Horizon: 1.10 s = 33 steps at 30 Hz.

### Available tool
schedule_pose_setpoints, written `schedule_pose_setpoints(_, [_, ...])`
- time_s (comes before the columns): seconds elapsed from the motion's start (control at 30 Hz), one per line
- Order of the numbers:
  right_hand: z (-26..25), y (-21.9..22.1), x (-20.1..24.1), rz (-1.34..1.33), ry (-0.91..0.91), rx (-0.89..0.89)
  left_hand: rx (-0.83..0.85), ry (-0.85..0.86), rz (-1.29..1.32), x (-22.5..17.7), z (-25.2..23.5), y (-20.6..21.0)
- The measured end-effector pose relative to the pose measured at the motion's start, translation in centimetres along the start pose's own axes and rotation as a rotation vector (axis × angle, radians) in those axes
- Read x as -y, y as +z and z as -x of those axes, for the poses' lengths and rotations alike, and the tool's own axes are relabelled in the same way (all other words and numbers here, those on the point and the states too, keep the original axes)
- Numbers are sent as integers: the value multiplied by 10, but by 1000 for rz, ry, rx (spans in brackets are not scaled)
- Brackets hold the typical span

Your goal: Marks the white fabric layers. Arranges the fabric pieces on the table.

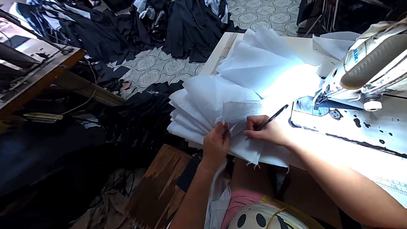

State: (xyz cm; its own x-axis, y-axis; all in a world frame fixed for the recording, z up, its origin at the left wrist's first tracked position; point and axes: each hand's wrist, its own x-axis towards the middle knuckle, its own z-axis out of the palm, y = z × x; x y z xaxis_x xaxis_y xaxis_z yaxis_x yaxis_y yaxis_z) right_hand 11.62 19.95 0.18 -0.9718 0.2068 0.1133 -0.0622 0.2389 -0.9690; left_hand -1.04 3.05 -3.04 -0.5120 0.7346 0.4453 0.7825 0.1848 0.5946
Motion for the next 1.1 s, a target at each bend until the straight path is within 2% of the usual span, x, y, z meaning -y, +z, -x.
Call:
schedule_pose_setpoints(0.07, [-1, 5, -9, 203, -28, -11, 25, 52, 1, 4, 2, 1])
schedule_pose_setpoints(0.13, [-2, 8, -13, 270, -50, -19, 61, 88, 0, 6, 4, 1])
schedule_pose_setpoints(0.27, [-1, 12, -12, 300, -70, -37, 100, 131, 5, 10, 5, 1])
schedule_pose_setpoints(0.43, [0, 8, -8, 319, -53, 0, 99, 127, 3, 10, 6, 2])
schedule_pose_setpoints(0.7, [-1, 10, -10, 351, -84, -36, 110, 125, -18, 10, 6, 2])
schedule_pose_setpoints(0.83, [-1, 6, -12, 224, -53, -52, 332, 202, 52, 14, 5, -16])
schedule_pose_setpoints(0.9, [-2, 2, -9, 90, 13, -86, 374, 228, 76, 16, 4, -20])
schedule_pose_setpoints(1.03, [-5, -5, -8, -83, 112, -134, 262, 209, 143, 16, 4, -17])
schedule_pose_setpoints(1.1, [-5, -6, -7, -147, 132, -162, 150, 170, 148, 17, 5, -11])
